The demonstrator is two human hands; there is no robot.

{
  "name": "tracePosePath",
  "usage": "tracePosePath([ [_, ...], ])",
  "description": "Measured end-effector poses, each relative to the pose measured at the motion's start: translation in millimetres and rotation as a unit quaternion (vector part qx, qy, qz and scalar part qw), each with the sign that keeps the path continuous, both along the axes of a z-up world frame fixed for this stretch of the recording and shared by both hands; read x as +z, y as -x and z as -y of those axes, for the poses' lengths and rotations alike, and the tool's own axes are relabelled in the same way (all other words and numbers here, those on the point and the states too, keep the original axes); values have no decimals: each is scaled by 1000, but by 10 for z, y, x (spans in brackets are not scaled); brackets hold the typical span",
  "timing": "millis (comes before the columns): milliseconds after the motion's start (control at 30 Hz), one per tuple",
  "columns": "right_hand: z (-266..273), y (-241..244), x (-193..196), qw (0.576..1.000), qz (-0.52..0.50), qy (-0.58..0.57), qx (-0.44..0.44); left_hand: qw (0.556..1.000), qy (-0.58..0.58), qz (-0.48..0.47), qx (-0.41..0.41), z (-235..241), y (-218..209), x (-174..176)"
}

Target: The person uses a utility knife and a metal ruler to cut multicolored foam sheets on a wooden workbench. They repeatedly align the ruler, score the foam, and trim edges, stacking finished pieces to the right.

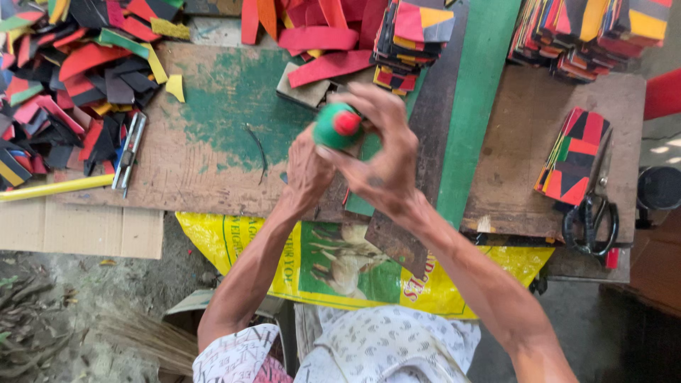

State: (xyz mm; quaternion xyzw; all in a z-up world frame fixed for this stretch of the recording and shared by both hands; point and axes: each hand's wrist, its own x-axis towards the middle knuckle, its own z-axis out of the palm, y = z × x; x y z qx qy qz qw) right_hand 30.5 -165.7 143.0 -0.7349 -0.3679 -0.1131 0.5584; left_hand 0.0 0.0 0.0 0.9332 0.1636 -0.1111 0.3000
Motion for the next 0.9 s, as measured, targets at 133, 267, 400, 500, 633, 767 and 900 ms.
tracePosePath([
  [133, -625, -347, -27, 995, -25, 20, 97, 1000, -16, 18, 3, 160, -18, 161],
  [267, -1045, -456, -147, 979, -46, 168, 109, 999, -17, 37, 9, 319, 111, 221],
  [400, -1261, -530, -303, 952, -54, 270, 131, 998, -14, 61, 9, 317, 5, 251],
  [500, -1329, -532, -441, 939, -64, 316, 117, 997, -9, 66, 25, 266, 30, 243],
  [633, -1413, -465, -579, 943, -39, 307, 123, 997, -12, 75, 21, 293, 95, 229],
  [767, -1436, -442, -605, 940, -17, 322, 114, 996, -13, 86, 22, 258, 44, 215],
  [900, -1363, -435, -467, 954, 2, 281, 108, 995, 5, 88, 48, 186, 61, 174],
])
